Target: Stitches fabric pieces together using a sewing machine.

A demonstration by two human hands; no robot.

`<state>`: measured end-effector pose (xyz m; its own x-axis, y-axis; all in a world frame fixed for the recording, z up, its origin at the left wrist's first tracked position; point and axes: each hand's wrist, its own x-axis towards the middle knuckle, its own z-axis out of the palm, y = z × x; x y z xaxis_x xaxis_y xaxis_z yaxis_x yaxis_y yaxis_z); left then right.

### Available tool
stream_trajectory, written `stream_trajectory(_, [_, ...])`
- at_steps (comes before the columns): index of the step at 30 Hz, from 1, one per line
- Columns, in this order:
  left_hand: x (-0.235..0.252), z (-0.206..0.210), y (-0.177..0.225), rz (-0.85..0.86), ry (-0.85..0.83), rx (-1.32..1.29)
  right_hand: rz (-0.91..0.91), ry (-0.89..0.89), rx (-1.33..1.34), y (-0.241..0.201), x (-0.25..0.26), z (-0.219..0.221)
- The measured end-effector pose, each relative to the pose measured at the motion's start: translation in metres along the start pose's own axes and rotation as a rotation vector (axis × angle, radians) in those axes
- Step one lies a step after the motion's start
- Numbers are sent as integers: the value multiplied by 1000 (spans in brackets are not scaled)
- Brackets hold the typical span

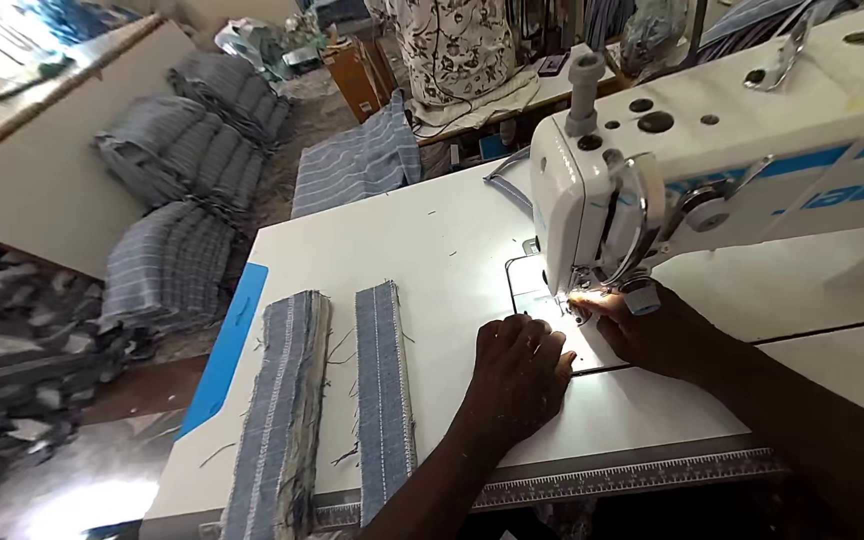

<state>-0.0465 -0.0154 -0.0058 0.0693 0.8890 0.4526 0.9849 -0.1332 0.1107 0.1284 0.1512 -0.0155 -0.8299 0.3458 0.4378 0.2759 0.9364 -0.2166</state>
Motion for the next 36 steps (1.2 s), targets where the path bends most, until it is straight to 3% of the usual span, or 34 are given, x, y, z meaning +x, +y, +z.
stream_trajectory(3, [-2,0,1,-10,20,-13,-41,-103,-28,4,-3,-12])
stream_trajectory(6, [-2,0,0,-14,42,-35,-50,-95,-48,-10,-8,-17])
stream_trajectory(17, [-2,-3,2,-26,40,-48,169,-90,-97,-36,-1,0])
stream_trajectory(20, [-35,-31,12,-175,82,-134,170,47,-56,-41,-19,-6])
stream_trajectory(24, [-143,-94,0,-437,177,-50,263,99,-57,-65,-77,-17])
stream_trajectory(27, [-198,-116,-20,-481,8,59,264,105,-70,-75,-90,-16])
stream_trajectory(30, [-205,-134,-26,-377,-173,74,249,81,-69,-76,-84,-18])
stream_trajectory(34, [-189,-154,-34,-311,-229,36,240,101,-68,-74,-87,-19])
stream_trajectory(36, [-183,-159,-42,-332,-177,-60,245,108,-73,-73,-88,-18])
